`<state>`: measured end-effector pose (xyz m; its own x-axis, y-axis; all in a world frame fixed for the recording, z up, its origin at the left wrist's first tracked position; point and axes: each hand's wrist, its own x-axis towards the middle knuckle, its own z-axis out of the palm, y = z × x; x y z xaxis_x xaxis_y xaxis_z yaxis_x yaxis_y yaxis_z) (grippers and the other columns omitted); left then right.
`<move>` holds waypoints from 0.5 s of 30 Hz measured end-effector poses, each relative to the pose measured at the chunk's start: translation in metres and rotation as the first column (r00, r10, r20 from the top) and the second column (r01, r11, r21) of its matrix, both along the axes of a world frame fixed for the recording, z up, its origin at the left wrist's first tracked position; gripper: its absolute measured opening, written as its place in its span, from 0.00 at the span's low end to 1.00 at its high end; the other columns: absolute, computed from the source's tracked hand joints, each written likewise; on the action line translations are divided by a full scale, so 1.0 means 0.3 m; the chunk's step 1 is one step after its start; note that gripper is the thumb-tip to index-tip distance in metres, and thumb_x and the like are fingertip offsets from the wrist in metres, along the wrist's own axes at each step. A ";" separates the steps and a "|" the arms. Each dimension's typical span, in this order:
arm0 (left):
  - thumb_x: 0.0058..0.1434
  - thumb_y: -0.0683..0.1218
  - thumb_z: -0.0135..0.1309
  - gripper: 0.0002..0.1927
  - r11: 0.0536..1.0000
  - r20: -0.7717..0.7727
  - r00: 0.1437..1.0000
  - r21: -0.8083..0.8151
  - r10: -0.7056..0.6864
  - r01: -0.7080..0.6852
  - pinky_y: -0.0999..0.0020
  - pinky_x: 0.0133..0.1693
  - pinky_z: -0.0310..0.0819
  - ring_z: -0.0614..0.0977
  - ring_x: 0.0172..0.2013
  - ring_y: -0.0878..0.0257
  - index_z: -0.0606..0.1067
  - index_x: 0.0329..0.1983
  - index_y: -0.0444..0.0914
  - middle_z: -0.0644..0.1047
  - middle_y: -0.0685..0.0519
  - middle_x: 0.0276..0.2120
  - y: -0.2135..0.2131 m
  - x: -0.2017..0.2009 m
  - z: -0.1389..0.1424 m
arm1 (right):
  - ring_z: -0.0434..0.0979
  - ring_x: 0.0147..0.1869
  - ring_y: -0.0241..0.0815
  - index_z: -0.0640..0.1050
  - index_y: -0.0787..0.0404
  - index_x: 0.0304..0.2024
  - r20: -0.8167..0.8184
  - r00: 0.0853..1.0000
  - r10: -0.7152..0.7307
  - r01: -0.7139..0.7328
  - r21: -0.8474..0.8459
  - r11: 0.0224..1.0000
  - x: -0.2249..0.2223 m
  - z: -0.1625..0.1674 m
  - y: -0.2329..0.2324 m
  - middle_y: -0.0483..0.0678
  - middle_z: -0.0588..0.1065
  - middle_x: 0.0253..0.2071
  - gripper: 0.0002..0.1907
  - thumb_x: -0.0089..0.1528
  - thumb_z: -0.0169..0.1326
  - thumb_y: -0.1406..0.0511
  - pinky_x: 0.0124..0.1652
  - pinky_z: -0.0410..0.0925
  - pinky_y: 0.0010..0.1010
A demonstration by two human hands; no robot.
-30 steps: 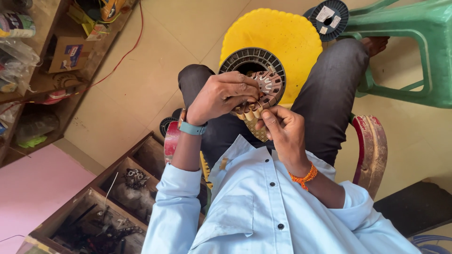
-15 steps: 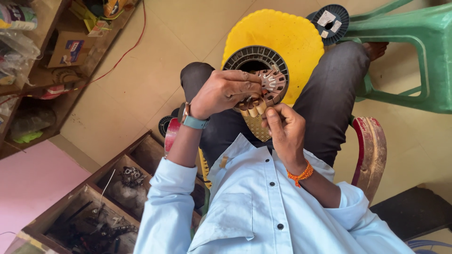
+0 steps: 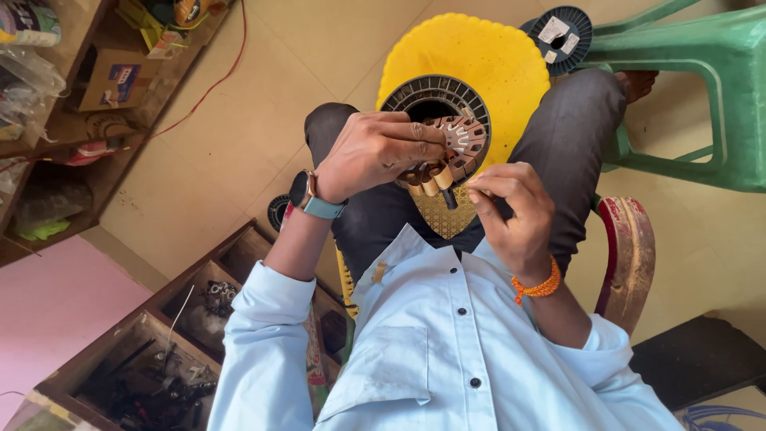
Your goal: The person sits in a chair holding an electric motor armature on their lap and inserts copper coil pieces into the armature slots one at a time, pressing each into place by hand. They occasionally pick up a small tool to trim or adjust a piece and continue fitting components around the armature.
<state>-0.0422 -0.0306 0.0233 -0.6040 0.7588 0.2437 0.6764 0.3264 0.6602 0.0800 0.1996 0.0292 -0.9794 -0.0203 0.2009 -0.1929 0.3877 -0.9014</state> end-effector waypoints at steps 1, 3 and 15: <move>0.50 0.40 0.63 0.17 1.000 -0.033 0.999 -0.026 -0.016 0.015 0.68 0.35 0.75 0.78 0.34 0.64 0.85 0.44 0.45 0.83 0.64 0.49 -0.002 -0.003 0.011 | 0.78 0.46 0.41 0.78 0.64 0.45 -0.006 1.000 0.020 -0.020 0.027 0.999 -0.016 0.016 -0.003 0.50 0.75 0.46 0.10 0.63 0.63 0.77 0.45 0.73 0.30; 0.49 0.40 0.63 0.17 0.996 -0.094 0.994 -0.077 -0.048 0.040 0.68 0.35 0.75 0.77 0.33 0.64 0.85 0.44 0.45 0.82 0.66 0.50 0.001 0.001 0.029 | 0.79 0.48 0.44 0.78 0.64 0.46 -0.011 0.998 0.062 -0.061 0.084 0.995 -0.037 0.048 0.000 0.50 0.76 0.46 0.13 0.61 0.63 0.78 0.47 0.73 0.32; 0.51 0.43 0.63 0.16 0.995 -0.200 0.976 -0.070 -0.089 0.076 0.67 0.38 0.75 0.79 0.36 0.64 0.84 0.45 0.45 0.81 0.64 0.52 -0.018 0.009 0.043 | 0.80 0.53 0.46 0.80 0.63 0.49 -0.104 0.974 0.201 -0.168 0.264 0.950 -0.082 0.041 -0.020 0.49 0.78 0.49 0.17 0.58 0.69 0.72 0.52 0.74 0.34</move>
<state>-0.0395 -0.0361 0.0361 -0.4817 0.8213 0.3057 0.8203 0.2998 0.4871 0.0552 0.1935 0.0413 -0.9201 -0.2640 0.2894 -0.3899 0.5454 -0.7420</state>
